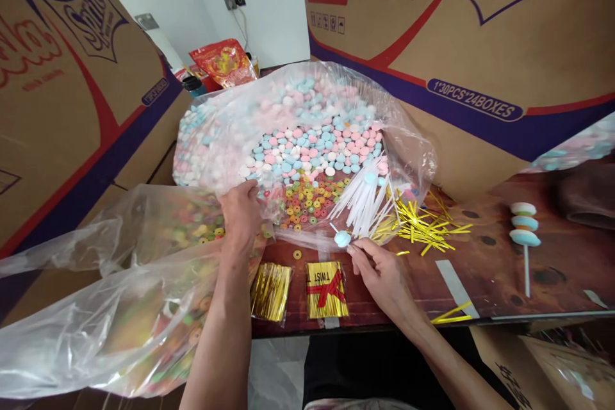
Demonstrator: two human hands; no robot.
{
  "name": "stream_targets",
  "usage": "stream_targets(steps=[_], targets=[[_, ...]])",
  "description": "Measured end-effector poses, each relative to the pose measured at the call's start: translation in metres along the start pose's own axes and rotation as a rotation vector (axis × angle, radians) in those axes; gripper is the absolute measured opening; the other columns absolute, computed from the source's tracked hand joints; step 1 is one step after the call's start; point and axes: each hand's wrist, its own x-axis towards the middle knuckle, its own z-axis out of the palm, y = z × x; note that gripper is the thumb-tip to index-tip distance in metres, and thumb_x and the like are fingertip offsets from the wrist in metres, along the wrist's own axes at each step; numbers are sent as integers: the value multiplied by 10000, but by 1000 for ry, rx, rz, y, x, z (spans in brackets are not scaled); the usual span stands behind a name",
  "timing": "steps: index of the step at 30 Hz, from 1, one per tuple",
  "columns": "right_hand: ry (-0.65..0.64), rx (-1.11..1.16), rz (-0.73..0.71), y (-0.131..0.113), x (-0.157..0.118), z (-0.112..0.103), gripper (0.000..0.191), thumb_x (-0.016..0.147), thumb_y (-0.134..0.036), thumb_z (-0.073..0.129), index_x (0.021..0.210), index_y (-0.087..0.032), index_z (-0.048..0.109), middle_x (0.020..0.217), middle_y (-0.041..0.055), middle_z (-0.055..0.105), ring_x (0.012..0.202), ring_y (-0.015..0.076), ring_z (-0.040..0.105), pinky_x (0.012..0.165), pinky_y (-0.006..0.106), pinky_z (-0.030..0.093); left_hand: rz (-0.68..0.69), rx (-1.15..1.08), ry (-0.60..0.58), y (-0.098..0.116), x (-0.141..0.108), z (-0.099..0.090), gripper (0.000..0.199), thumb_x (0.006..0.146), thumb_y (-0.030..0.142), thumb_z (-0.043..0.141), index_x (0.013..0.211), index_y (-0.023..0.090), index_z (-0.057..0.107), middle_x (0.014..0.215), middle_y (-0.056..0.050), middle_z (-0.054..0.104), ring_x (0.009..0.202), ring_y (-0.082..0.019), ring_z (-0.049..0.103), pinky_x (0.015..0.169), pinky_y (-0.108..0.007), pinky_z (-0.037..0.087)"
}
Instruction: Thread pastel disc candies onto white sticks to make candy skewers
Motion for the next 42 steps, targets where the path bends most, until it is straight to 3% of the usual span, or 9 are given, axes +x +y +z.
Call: stream_targets(steps=[4,8,13,19,22,26,31,37,42], targets=[[1,15,3,0,-1,0,335,981,-341,500,666,-228,493,552,-45,492,513,131,481,547,258,356,22,-43,108,-1,-12,-2,294,849,290,566,1040,180,761,610,-8,682,680,-215,714,738,-297,516],[1,43,8,0,0,0,333,983,-343,495,671,-229,492,561,-43,495,519,131,484,540,257,353,51,-29,130,1,-23,-11,283,869,329,575,1049,212,761,739,-22,732,765,-214,723,805,-307,519],[7,32,-6,4,0,1,337,980,-344,504,663,-228,496,566,-43,493,527,131,481,541,257,350,195,257,15,4,-20,-5,260,873,247,534,941,212,782,933,-86,745,923,-248,685,849,-325,487],[-5,78,-8,-3,2,5,319,960,-363,519,673,-224,513,560,-43,483,529,132,469,551,261,358,152,458,-109,13,-19,4,279,903,243,500,962,219,771,972,-127,732,977,-279,670,811,-335,467],[14,129,-23,-27,24,18,263,913,-382,571,712,-215,547,587,-41,484,551,132,455,530,257,337,158,475,-153,11,-18,4,288,918,254,497,1024,216,762,996,-133,734,1002,-290,667,822,-342,469],[-1,108,-24,-59,86,55,306,866,-404,616,662,-224,476,594,-43,493,538,129,426,521,258,305,172,508,-208,11,-18,3,295,925,244,501,1073,230,756,1026,-135,727,994,-286,670,830,-346,475],[48,-32,50,-60,151,105,340,783,-273,690,594,-235,410,584,-53,436,595,138,396,587,277,247,162,572,-242,15,-22,4,312,954,233,468,1088,232,750,1070,-151,710,945,-286,681,790,-352,477],[-14,51,-41,-56,153,115,311,798,-163,576,558,-221,386,560,-60,380,613,136,367,599,283,221,184,559,-278,12,-23,14,379,999,222,378,1137,219,731,1118,-170,711,1012,-308,686,828,-372,481],[-54,201,-38,-58,151,115,246,803,-177,553,594,-211,426,577,-56,401,633,134,391,577,260,258,64,599,-298,18,-20,13,393,1001,269,366,1098,181,736,1135,-172,715,1049,-307,683,858,-365,490]])
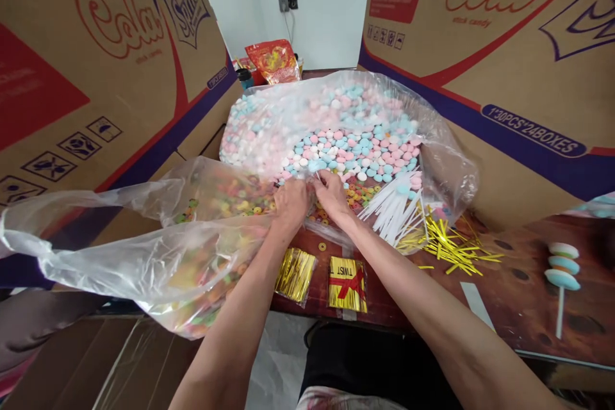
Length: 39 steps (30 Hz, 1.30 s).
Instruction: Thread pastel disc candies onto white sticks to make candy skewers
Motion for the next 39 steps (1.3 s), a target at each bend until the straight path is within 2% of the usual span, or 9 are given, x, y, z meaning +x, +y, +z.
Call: stream_targets(steps=[7,13,19,24,27,29,32,35,39], targets=[[-59,252,209,14,0,-8,277,856,-264,552,649,-243,369,509,-87,320,417,89,252,414,227,189,-128,4,-33,-3,2,-12,390,973,204,375,1102,127,735,1124,-199,721,1044,-315,686,815,-354,488],[-120,411,265,13,-3,-12,313,865,-321,614,667,-230,390,543,-83,386,386,57,232,380,198,143,157,-4,-15,-10,-2,-13,362,939,196,436,1132,245,739,1091,-129,727,996,-291,688,777,-337,474],[-107,429,274,9,-2,-10,281,931,-309,535,704,-235,387,580,-80,412,405,65,238,399,202,181,75,-3,13,-13,0,-8,371,917,168,441,1053,226,782,1082,-162,724,989,-312,681,800,-359,469],[-15,303,265,7,-19,-20,324,936,-274,545,642,-228,415,547,-63,428,448,96,307,449,227,213,39,-196,223,-25,2,-5,328,872,165,487,1000,199,787,969,-131,740,931,-278,672,805,-348,473],[-42,84,151,5,-52,-43,343,926,-236,537,594,-217,454,540,-39,433,523,130,405,512,250,250,29,-522,321,-30,-6,0,248,855,245,554,939,182,778,851,-73,733,814,-227,660,758,-313,480],[-109,-89,41,6,-80,-65,322,930,-221,485,608,-212,500,557,-27,441,559,147,434,543,263,273,71,-800,276,-25,-15,6,245,851,312,579,942,176,761,762,-31,704,694,-184,628,675,-281,476],[-64,-140,2,12,-119,-98,269,914,-223,476,656,-199,547,629,-7,503,621,153,481,582,260,332,218,-1005,141,-2,-25,17,238,855,329,585,923,168,746,783,-30,705,692,-168,621,662,-268,485],[28,-123,83,22,-145,-124,268,937,-319,506,734,-186,622,633,2,528,609,154,478,553,255,345,344,-881,126,27,-22,28,224,874,258,557,900,181,765,864,-55,726,813,-192,646,773,-296,498],[84,-92,141,34,-160,-136,271,936,-363,530,804,-170,668,656,13,553,608,155,482,529,253,346,332,-606,172,57,0,37,294,884,169,520,1026,188,777,906,-80,715,873,-223,643,827,-320,492]])
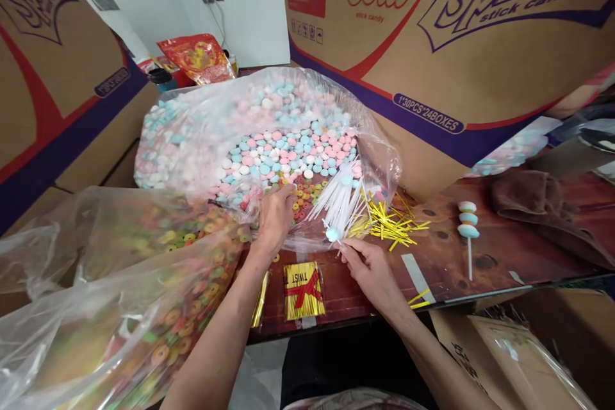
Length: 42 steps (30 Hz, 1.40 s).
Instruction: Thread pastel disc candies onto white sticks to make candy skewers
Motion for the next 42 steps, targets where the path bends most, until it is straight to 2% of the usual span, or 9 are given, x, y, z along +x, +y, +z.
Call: stream_targets(steps=[7,13,18,22,26,29,33,38,42], targets=[[40,-60,-74,4,-3,3,258,936,-313,512,789,-181,677,681,20,594,654,171,546,617,269,425,24,309,-174,4,20,14,332,938,205,488,1117,215,767,1035,-134,654,948,-277,637,818,-342,480],[34,-84,-117,3,-3,3,267,955,-293,502,763,-198,663,729,33,659,674,180,588,643,273,453,21,401,-141,2,7,9,346,945,175,458,1174,210,715,1056,-152,623,1021,-289,612,840,-351,468],[26,-88,-145,-2,-1,4,257,957,-288,508,797,-195,687,720,33,660,678,183,588,652,274,447,68,180,-93,-7,-3,4,269,926,151,475,1060,170,708,1038,-137,658,1036,-266,610,899,-362,475],[4,-80,-148,-8,3,8,273,960,-296,500,775,-199,675,688,30,644,661,184,583,617,267,434,-70,-241,28,-13,-15,4,281,871,221,593,1129,164,689,1050,-113,687,961,-221,642,875,-349,511],[-9,-52,-157,-12,8,13,251,955,-299,505,825,-189,689,675,27,635,645,178,584,597,259,433,-235,-795,-45,-5,-33,3,296,764,340,749,1001,168,703,1002,-77,734,897,-184,679,831,-315,540],[-33,-51,-161,-14,8,15,268,963,-322,505,795,-196,672,628,2,575,598,161,550,576,253,418,-290,-1025,-71,5,-45,1,341,690,385,832,916,174,687,909,-50,748,842,-174,697,788,-305,558],[-23,-44,-159,-15,7,16,256,959,-326,503,824,-196,676,628,-5,556,587,156,537,577,255,416,-339,-1141,-66,14,-54,-2,386,634,384,887,885,181,675,860,-41,760,806,-181,720,750,-305,571],[-18,-68,-149,-16,7,15,248,953,-319,503,829,-197,679,624,-3,564,594,161,538,573,254,413,-364,-1121,-14,16,-58,-2,359,647,366,881,897,190,693,852,-35,769,771,-166,720,698,-267,559],[5,-156,-167,-15,8,14,268,968,-297,491,767,-200,641,596,-11,540,562,153,510,563,258,389,-316,-1030,35,17,-63,-2,372,672,338,861,984,189,722,933,-56,782,885,-198,737,819,-316,588]])
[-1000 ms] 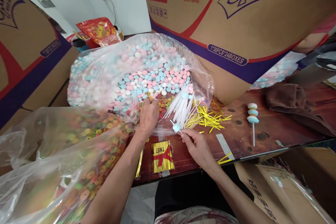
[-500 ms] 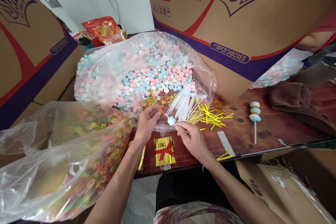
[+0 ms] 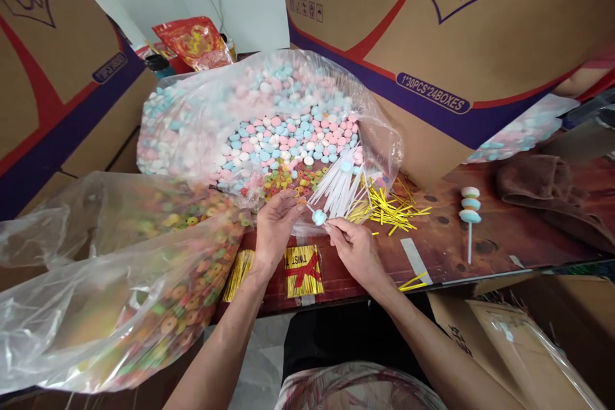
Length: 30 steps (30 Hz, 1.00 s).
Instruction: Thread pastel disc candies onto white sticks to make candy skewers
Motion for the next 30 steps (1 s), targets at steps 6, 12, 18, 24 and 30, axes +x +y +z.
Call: stream_targets(steps=[6,12,18,24,30], targets=[[76,-274,-188,2,-5,2,264,994,-202,450,820,-195,649,783,74,683,723,199,620,712,299,432,69,200,67,-9,-6,1,253,755,313,793,978,196,769,998,-53,785,940,-221,739,930,-361,579],[79,-311,-187,3,-8,2,253,988,-177,452,848,-194,662,814,94,709,755,220,648,733,313,453,61,212,33,-12,-8,3,244,778,315,770,996,206,776,1018,-56,784,948,-213,733,920,-347,569],[42,-150,-134,3,-4,-5,243,979,-213,489,799,-213,652,781,50,709,706,187,644,682,277,460,-64,18,4,-7,-8,1,265,765,394,795,954,209,776,942,-44,782,831,-175,714,763,-283,569],[47,-118,-144,3,-6,-4,243,979,-220,483,817,-218,664,806,58,719,732,197,653,708,288,474,-260,-187,-61,1,-7,0,372,632,380,906,920,195,759,852,-40,782,751,-154,714,734,-275,569],[19,-117,-156,-2,-7,-5,267,970,-211,481,739,-209,615,692,27,632,617,162,553,638,276,417,-376,-220,-156,6,-9,-3,416,580,340,942,924,186,765,875,-45,773,787,-158,704,763,-280,562]])
